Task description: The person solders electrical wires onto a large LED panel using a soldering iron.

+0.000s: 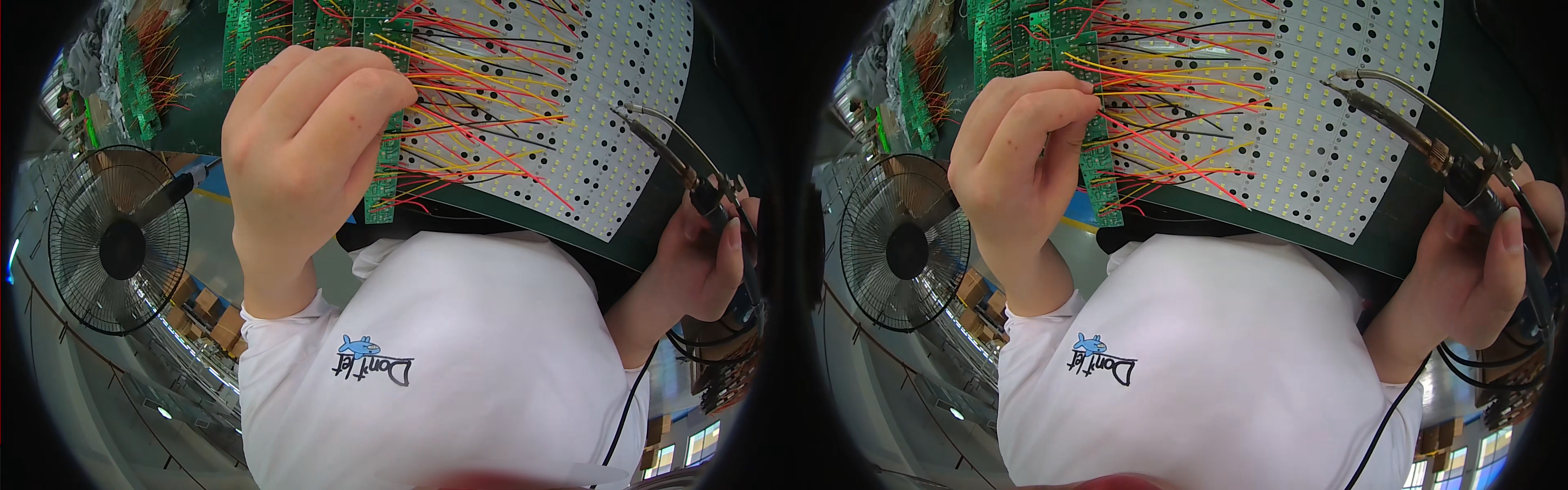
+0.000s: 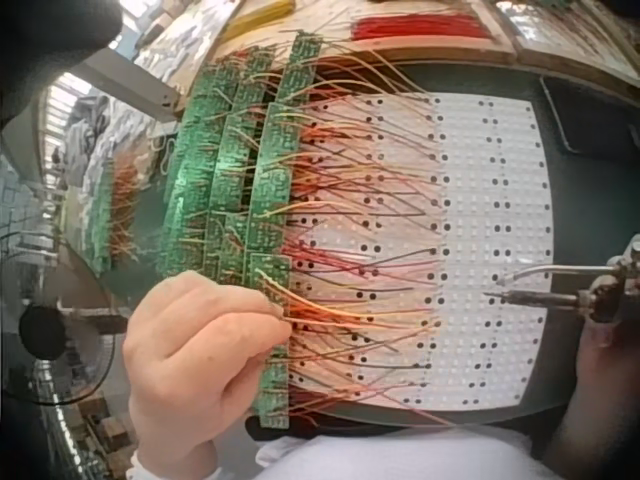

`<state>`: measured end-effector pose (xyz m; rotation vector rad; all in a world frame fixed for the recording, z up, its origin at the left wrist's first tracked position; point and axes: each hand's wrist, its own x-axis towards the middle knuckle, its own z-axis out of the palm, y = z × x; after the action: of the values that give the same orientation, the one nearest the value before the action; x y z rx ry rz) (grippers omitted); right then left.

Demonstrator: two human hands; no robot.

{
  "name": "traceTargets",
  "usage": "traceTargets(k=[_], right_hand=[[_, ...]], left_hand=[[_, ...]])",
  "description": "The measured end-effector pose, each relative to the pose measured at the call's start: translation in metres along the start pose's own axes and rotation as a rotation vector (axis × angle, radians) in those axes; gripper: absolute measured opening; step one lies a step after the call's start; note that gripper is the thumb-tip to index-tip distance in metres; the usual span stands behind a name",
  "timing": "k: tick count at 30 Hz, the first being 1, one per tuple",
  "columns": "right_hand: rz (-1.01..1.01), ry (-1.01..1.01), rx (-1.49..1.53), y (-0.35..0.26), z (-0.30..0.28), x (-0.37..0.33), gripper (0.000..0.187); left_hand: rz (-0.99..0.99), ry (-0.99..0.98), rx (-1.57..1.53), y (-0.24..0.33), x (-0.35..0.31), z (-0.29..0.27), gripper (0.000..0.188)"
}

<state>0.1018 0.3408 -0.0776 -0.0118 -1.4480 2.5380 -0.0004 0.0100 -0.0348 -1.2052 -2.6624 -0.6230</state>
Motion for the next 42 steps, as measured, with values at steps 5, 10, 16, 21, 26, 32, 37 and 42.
traceTargets(k=[5, 10, 16, 21, 26, 32, 37, 42], right_hand=[[-0.012, 0.098, -0.119, 0.000, 0.009, -0.001, 0.016], [0.004, 0.154, -0.132, 0.000, 0.016, 0.002, 0.011], [-0.034, 0.157, -0.251, 0.001, 0.018, 0.005, 0.015], [-0.020, 0.189, -0.273, 0.004, 0.023, 0.000, 0.015], [-0.020, 0.164, -0.233, 0.003, 0.019, 0.001, 0.016], [-0.028, 0.150, -0.186, 0.003, 0.019, 0.000, 0.014], [-0.019, 0.111, -0.179, 0.001, 0.015, 0.002, 0.014], [-0.041, 0.082, -0.156, 0.004, 0.017, 0.000, 0.015]], left_hand=[[0.001, 0.020, -0.009, -0.001, 0.000, 0.000, 0.019], [-0.046, 0.007, -0.023, 0.007, 0.008, 0.001, 0.018], [0.027, -0.178, 0.120, 0.013, 0.018, 0.003, 0.018], [0.061, -0.208, 0.161, 0.011, 0.020, 0.004, 0.018], [0.019, -0.207, 0.076, 0.008, 0.018, -0.002, 0.017], [-0.062, -0.117, -0.064, 0.007, 0.015, -0.002, 0.018], [-0.092, -0.033, -0.221, 0.010, 0.013, 0.003, 0.024], [-0.035, -0.068, -0.298, 0.025, 0.015, 0.010, 0.031]])
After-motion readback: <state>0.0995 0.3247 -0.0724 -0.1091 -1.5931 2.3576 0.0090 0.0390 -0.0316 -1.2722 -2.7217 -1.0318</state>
